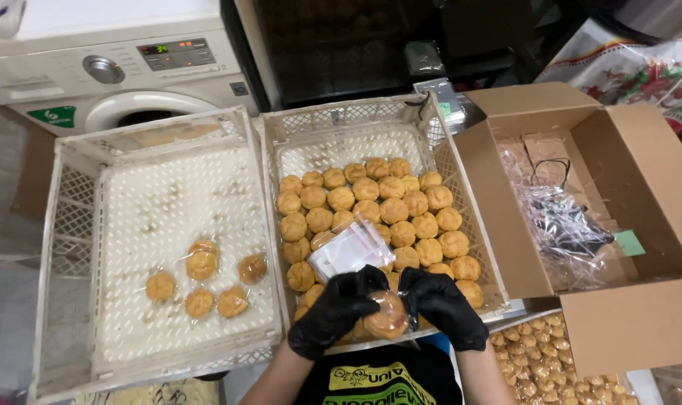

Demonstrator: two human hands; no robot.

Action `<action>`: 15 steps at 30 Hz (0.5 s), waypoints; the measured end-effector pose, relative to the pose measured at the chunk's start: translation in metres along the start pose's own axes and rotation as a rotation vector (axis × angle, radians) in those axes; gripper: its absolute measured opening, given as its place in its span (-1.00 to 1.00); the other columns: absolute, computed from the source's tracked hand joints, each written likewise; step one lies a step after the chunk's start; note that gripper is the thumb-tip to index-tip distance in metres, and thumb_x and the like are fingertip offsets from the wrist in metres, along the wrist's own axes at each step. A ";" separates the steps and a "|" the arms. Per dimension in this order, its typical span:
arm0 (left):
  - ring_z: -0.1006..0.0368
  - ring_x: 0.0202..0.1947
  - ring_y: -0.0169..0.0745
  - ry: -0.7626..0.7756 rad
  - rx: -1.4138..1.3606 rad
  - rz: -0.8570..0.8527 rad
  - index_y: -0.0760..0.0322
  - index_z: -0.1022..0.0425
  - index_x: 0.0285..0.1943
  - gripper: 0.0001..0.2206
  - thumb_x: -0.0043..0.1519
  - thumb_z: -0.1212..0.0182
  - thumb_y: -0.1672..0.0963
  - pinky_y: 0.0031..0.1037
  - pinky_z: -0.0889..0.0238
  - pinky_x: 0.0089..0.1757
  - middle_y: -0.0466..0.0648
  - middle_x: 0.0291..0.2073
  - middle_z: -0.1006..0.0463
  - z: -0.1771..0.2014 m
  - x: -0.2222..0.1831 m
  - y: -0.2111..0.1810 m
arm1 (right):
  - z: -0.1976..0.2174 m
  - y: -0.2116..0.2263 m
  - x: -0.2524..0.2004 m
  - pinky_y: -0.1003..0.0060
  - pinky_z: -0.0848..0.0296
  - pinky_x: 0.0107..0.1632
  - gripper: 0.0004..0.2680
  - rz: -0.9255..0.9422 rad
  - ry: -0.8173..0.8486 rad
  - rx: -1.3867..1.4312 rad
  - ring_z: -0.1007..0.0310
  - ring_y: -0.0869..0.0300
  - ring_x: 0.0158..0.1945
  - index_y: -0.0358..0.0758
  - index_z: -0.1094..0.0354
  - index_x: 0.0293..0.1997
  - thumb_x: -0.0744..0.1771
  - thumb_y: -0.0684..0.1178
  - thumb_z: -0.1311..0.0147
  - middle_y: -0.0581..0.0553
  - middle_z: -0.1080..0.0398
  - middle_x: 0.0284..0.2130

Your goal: The person is individually bagging round pastries along with a small packet into plastic bags from a large storage crate.

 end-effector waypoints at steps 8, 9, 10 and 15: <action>-0.51 0.10 -0.26 -0.717 0.702 -0.292 0.25 -0.33 0.41 -0.34 0.06 -0.44 0.19 -0.49 -0.46 0.01 -0.01 0.19 -0.57 0.061 -0.057 -0.114 | 0.034 -0.001 -0.006 0.20 -0.62 -0.11 -0.81 -0.274 -0.369 -0.409 -0.70 -0.01 -0.14 -0.42 -0.60 -0.09 0.33 -0.13 -0.11 -0.30 -0.67 -0.15; -0.51 0.10 -0.26 -0.720 0.700 -0.295 0.25 -0.33 0.41 -0.34 0.06 -0.44 0.19 -0.49 -0.46 0.01 -0.01 0.19 -0.57 0.072 -0.063 -0.118 | 0.037 -0.002 -0.008 0.20 -0.62 -0.11 -0.81 -0.274 -0.365 -0.412 -0.70 -0.01 -0.14 -0.42 -0.60 -0.09 0.33 -0.13 -0.11 -0.30 -0.67 -0.15; -0.51 0.05 -0.19 -0.817 0.943 -0.333 0.14 -0.29 0.47 -0.36 0.14 -0.36 0.21 -0.44 -0.44 -0.02 0.00 0.19 -0.51 0.081 -0.068 -0.127 | 0.042 0.001 -0.008 0.21 -0.60 -0.19 -0.80 -0.241 -0.390 -0.425 -0.66 0.03 -0.26 -0.44 -0.60 -0.23 0.34 -0.07 -0.10 -0.30 -0.67 -0.26; -0.19 0.38 0.36 -0.878 1.652 -0.352 0.20 -0.04 0.62 -0.18 0.16 -0.38 0.10 -0.04 -0.08 0.24 0.36 0.38 -0.31 0.099 -0.047 -0.117 | 0.078 -0.004 -0.024 0.25 -0.49 -0.27 -0.75 -0.172 -0.425 -0.471 -0.58 0.10 -0.29 -0.40 -0.58 -0.23 0.35 0.03 -0.08 -0.25 -0.62 -0.30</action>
Point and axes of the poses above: each hand's wrist, its own x-axis towards the middle knuckle, its own z-axis out of the back of the hand, y = z × x, the point moved 4 cm from there along x, towards the middle knuckle
